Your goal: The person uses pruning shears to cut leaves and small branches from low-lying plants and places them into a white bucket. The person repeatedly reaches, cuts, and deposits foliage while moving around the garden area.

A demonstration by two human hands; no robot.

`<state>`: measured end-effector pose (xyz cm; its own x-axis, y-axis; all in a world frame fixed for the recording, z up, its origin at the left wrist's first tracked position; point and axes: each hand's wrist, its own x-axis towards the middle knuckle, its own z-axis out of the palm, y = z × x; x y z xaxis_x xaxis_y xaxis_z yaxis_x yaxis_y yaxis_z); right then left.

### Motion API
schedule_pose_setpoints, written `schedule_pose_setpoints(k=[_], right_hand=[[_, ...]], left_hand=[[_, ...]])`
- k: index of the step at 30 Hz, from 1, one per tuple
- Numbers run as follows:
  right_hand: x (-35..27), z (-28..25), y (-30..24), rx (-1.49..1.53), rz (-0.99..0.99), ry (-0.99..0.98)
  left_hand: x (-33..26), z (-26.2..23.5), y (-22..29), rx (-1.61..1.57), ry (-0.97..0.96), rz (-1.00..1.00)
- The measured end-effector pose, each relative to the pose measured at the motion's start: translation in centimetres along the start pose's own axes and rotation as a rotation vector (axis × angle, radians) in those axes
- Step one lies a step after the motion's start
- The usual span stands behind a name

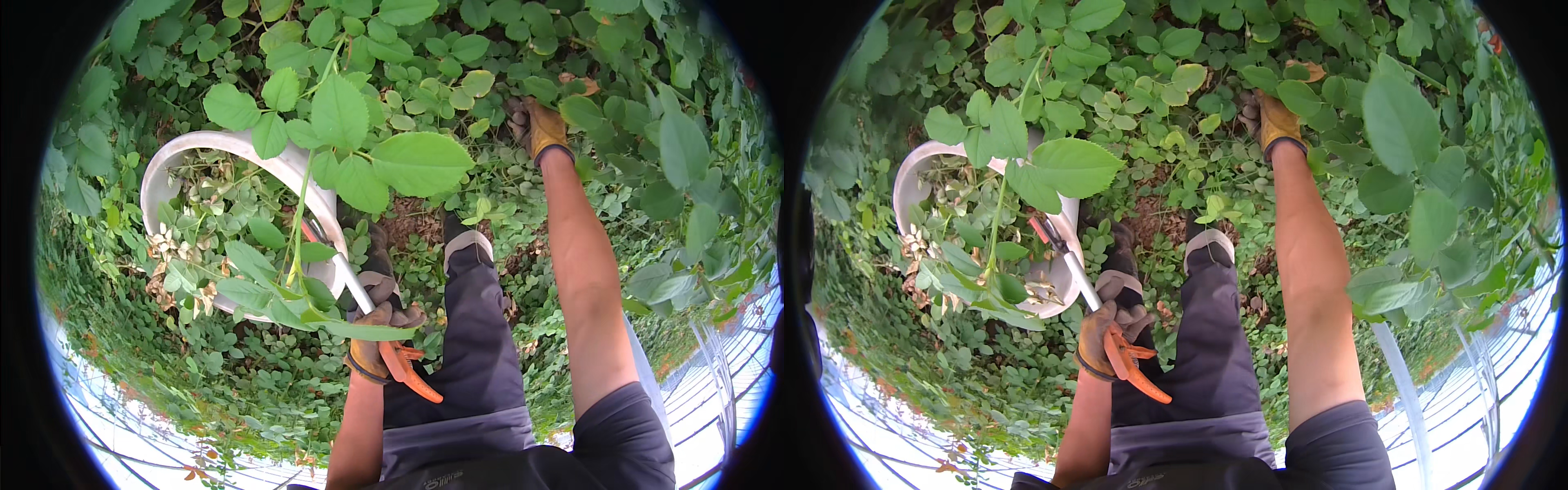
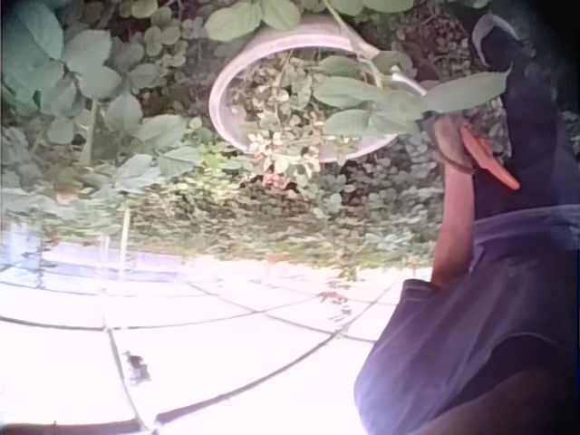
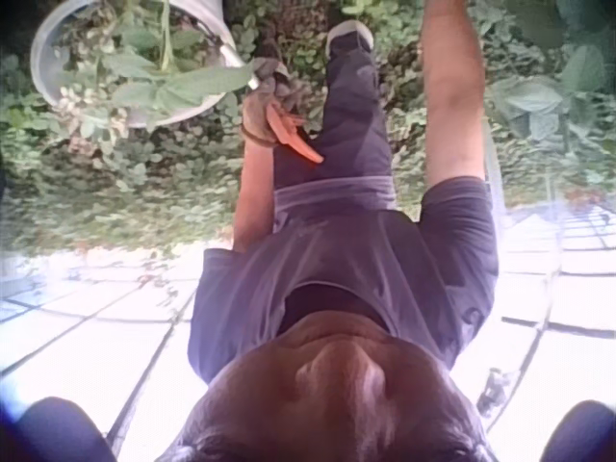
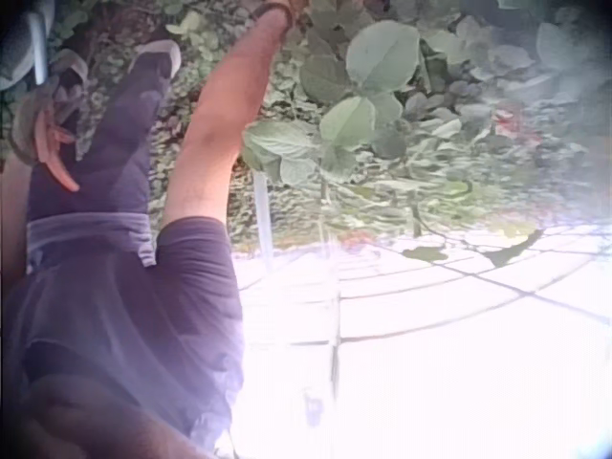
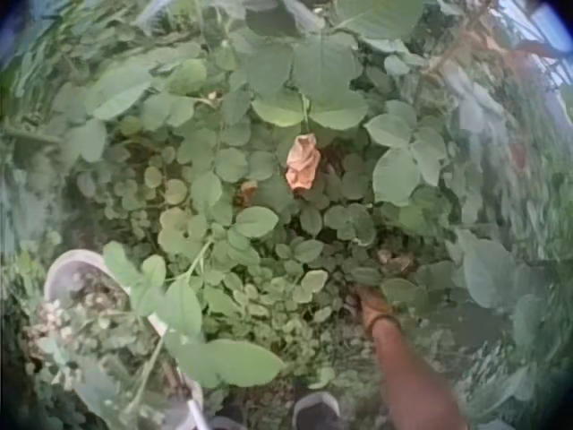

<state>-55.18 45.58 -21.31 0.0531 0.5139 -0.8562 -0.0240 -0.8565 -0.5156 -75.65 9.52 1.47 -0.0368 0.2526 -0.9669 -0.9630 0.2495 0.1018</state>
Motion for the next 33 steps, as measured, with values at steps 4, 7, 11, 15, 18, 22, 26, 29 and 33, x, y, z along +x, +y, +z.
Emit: schedule_pose_setpoints(k=[4,7,11,15,18,22,26,29,33], right_hand=[[-4.3,0.5,-0.9,-0.022,-0.135,-0.124],[-9.0,0.6,-1.6,0.092,-0.171,-0.395],[-9.7,2.5,-1.4,-0.259,-0.078,-0.168],[-1.6,4.9,0.9,-1.023,-0.306,0.046],[3.6,5.1,4.1,-1.824,-0.468,-0.065],[4.2,3.3,5.9,-2.139,-0.317,-0.389],[0.1,1.6,5.2,-2.067,-0.800,-0.177],[-3.2,1.5,4.4,-1.432,-0.682,-0.104],[-7.7,2.7,2.7,-1.346,-0.561,-0.309]], left_hand=[[-0.1,-1.4,0.4,0.046,-0.001,-0.024],[0.0,-2.3,0.6,0.003,-0.020,-0.043],[0.4,-2.9,0.5,-0.024,-0.056,-0.061],[0.6,-3.1,0.2,-0.026,-0.037,-0.046],[0.5,-2.9,0.1,-0.025,-0.026,-0.035],[0.4,-2.3,0.2,-0.045,-0.051,-0.019],[0.6,-2.1,0.3,-0.054,-0.044,-0.021],[0.8,-2.5,0.4,-0.060,-0.065,-0.024],[1.0,-3.0,0.6,-0.048,-0.118,-0.016]])
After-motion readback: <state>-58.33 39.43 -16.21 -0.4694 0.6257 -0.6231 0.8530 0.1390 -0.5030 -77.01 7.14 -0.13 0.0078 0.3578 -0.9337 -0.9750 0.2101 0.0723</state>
